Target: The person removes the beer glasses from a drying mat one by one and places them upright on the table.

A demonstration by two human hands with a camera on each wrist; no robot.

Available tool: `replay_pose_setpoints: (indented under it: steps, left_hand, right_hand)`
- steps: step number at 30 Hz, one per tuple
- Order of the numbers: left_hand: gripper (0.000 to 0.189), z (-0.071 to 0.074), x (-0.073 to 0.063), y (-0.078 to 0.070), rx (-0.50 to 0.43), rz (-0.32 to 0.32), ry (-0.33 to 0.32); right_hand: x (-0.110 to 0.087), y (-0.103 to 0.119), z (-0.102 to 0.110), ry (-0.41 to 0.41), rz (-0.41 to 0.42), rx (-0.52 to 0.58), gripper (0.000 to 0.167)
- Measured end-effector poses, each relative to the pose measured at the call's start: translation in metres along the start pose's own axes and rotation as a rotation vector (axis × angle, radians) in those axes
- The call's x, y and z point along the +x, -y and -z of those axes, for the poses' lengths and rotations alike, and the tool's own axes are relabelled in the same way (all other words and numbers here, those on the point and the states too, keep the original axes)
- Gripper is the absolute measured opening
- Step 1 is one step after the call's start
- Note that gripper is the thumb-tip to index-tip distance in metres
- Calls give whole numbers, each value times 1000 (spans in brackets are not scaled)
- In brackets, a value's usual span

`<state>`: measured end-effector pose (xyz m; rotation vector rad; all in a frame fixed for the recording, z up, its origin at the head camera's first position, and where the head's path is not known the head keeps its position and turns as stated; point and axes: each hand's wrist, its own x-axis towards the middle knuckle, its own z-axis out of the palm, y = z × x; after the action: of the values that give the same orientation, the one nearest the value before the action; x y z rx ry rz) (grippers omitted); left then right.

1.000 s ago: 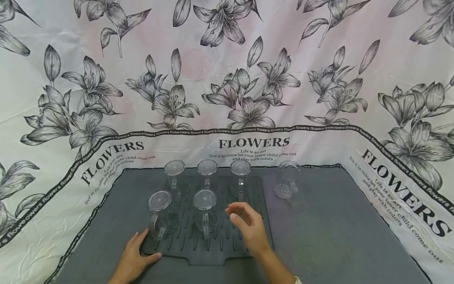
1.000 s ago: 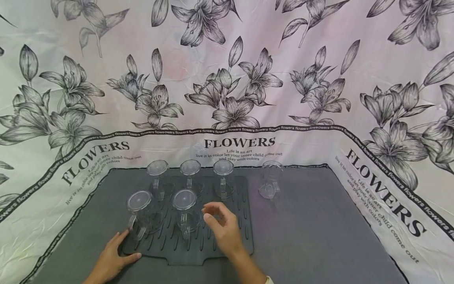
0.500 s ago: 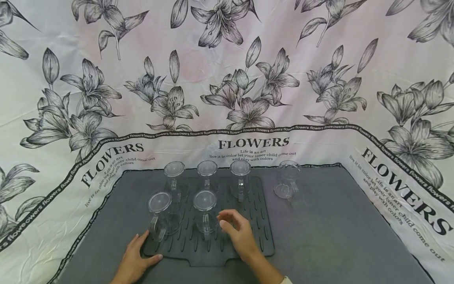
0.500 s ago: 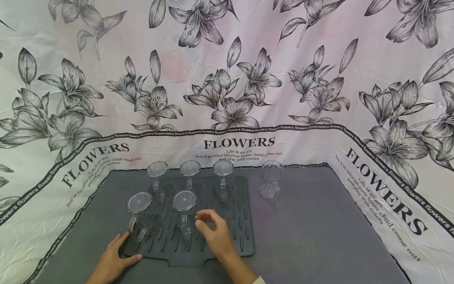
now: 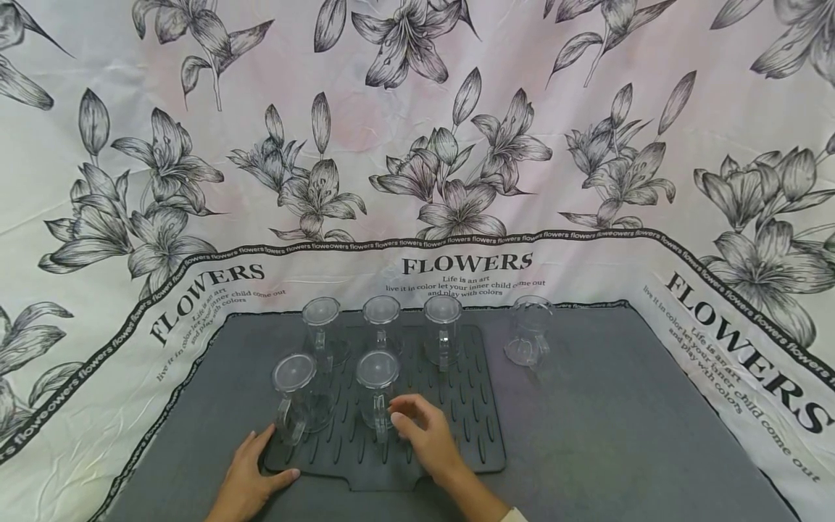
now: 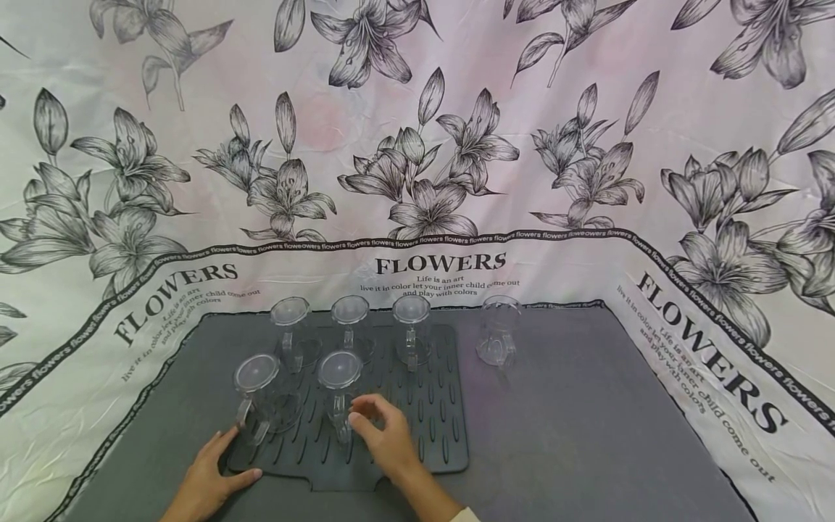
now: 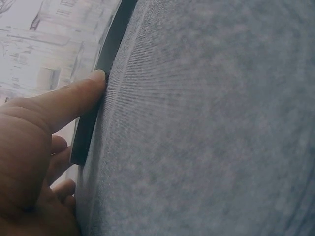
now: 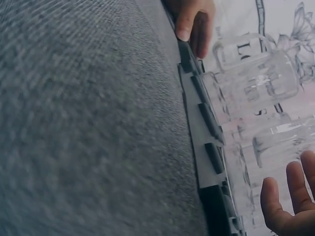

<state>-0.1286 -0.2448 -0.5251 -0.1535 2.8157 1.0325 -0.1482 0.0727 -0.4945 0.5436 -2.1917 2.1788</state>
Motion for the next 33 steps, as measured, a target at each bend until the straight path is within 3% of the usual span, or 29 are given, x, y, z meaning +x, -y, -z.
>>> replay_pose_setpoints:
  steps: [8,19,27,33]
  left_hand:
    - [107,0,0,-1,2,-7,-16]
    - [108,-1,0,-1,7,-1,-7]
    - [108,-1,0,0,12,-2,-10]
    - [107,-1,0,0,13,-7,-7]
  right_hand:
    - [1,-5,-6,62,-35,11,21]
    - [2,-11,-13,142,-10,65,30]
    - [-3,24,-19,187,-40,93,26]
    - [-3,23,-21,211,-64,113,26]
